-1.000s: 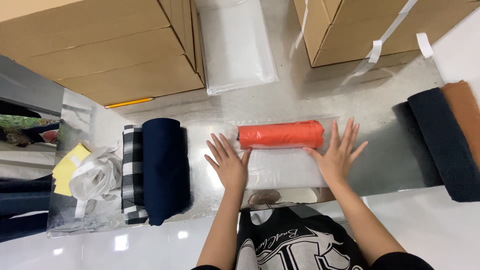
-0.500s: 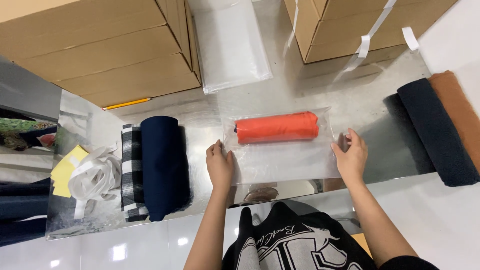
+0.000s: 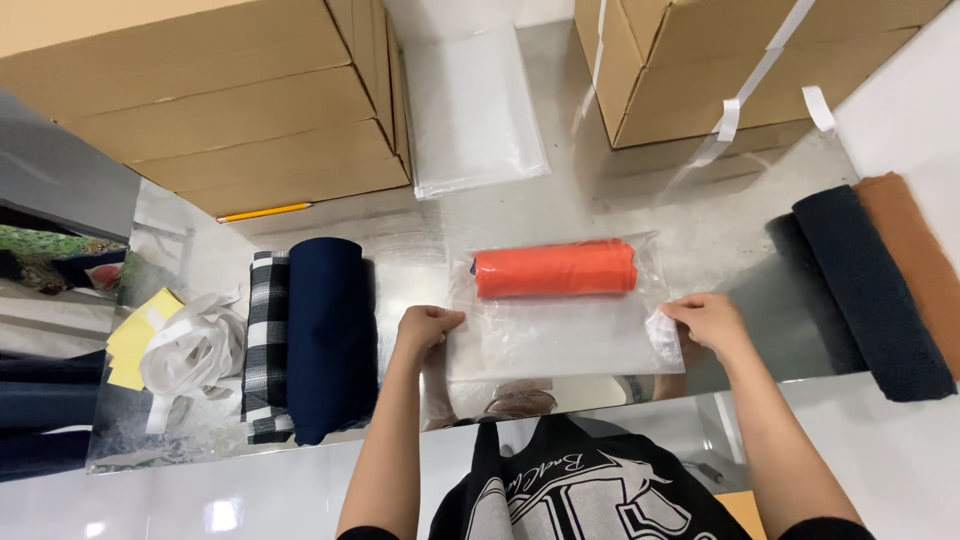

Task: The person writes on a yellow sticky note attached to a cardboard box using a pencil, then places the box aside. They proceed to wrap a rolled orange fabric item in a clear plastic bag on a metal table.

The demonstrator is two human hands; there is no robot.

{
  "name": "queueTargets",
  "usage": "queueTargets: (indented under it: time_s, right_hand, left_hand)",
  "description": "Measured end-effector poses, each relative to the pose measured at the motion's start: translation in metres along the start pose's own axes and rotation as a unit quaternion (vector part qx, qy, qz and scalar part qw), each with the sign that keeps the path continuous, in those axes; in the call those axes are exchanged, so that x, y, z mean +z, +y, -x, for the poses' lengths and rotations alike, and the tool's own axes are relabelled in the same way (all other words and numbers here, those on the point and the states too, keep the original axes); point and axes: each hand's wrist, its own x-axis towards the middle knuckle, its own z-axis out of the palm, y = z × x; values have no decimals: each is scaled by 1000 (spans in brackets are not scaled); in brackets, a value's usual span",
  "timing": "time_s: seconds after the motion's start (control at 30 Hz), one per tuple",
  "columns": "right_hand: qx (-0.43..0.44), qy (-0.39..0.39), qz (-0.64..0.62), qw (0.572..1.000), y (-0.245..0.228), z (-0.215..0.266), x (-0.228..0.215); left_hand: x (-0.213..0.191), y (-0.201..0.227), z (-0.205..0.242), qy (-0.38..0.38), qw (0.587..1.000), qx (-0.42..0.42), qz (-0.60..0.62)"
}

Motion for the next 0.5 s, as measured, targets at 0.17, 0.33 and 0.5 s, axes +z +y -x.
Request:
queueTargets:
  time_s: [0.17, 0.33, 0.5]
  right_hand:
    - [56, -118, -174, 976, -27, 28, -14]
    - [107, -232, -256, 932, -56, 44, -20]
    - [92, -258, -315, 908, -53, 36, -31]
  left_hand:
    - [-32, 52, 87, -118, 976, -59, 172]
    - [-33, 60, 99, -180, 936, -87, 288]
    - [-30, 56, 92, -146, 939, -44, 310]
